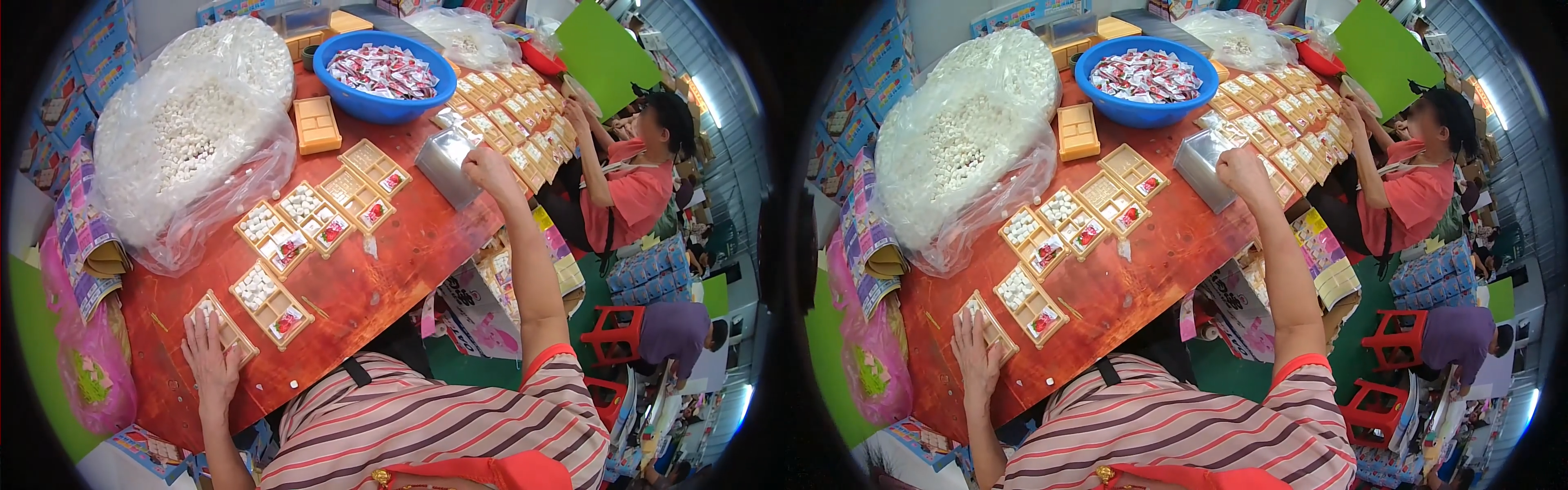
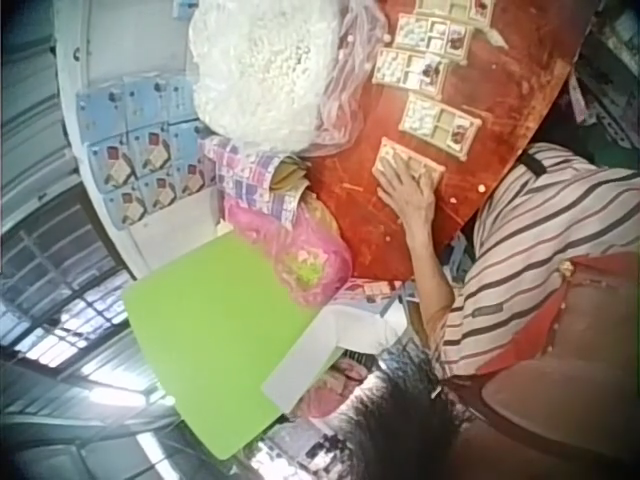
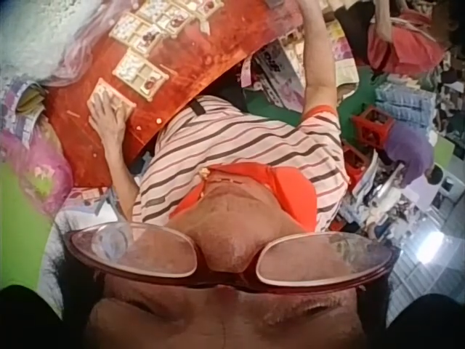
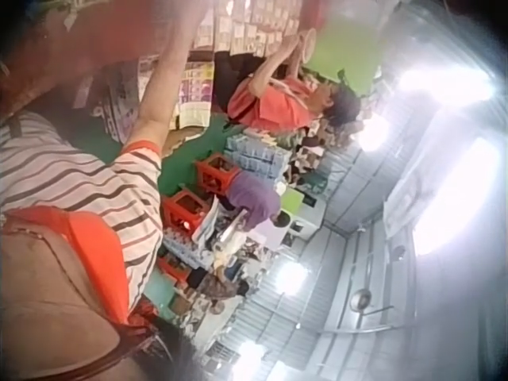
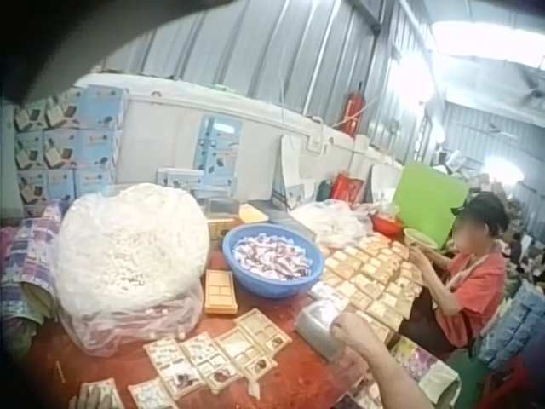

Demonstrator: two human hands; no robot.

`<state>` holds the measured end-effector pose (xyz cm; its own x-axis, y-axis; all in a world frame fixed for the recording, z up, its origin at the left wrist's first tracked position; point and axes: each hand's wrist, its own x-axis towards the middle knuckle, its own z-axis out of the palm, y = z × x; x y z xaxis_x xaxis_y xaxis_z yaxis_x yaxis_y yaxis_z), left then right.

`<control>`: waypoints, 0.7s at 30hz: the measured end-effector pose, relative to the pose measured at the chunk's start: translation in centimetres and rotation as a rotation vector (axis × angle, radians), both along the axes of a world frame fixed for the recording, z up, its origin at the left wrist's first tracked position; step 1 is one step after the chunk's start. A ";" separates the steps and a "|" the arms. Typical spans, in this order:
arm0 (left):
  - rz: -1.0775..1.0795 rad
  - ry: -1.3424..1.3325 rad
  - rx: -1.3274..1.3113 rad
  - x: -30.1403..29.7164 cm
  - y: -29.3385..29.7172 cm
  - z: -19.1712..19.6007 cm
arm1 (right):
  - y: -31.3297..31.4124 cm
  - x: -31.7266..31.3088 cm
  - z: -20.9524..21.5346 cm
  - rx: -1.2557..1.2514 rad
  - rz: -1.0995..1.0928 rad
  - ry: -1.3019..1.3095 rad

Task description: Manually packaging small toy components into plastic trays and adding paper strips.

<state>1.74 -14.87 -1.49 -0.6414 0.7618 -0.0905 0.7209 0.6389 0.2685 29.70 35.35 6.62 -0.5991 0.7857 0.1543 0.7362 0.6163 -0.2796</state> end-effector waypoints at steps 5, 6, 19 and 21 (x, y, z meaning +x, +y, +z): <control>-0.001 -0.001 0.004 -0.1 -0.1 -0.1 | 0.1 0.0 -0.1 0.019 0.021 -0.017; -0.001 -0.001 0.004 -0.1 -0.1 -0.1 | 0.1 0.0 -0.1 0.019 0.021 -0.017; 0.025 0.126 0.058 -0.2 -0.3 -0.4 | 2.0 2.4 -2.3 -0.231 -0.077 0.337; 0.049 0.121 0.073 -0.2 -0.2 -0.4 | 1.3 2.0 -1.9 -0.270 -0.066 0.422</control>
<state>1.55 -15.05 -1.86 -0.6811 0.7309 0.0445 0.7192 0.6563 0.2282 31.67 36.64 4.68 -0.4759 0.8652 0.1582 0.5599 0.4367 -0.7041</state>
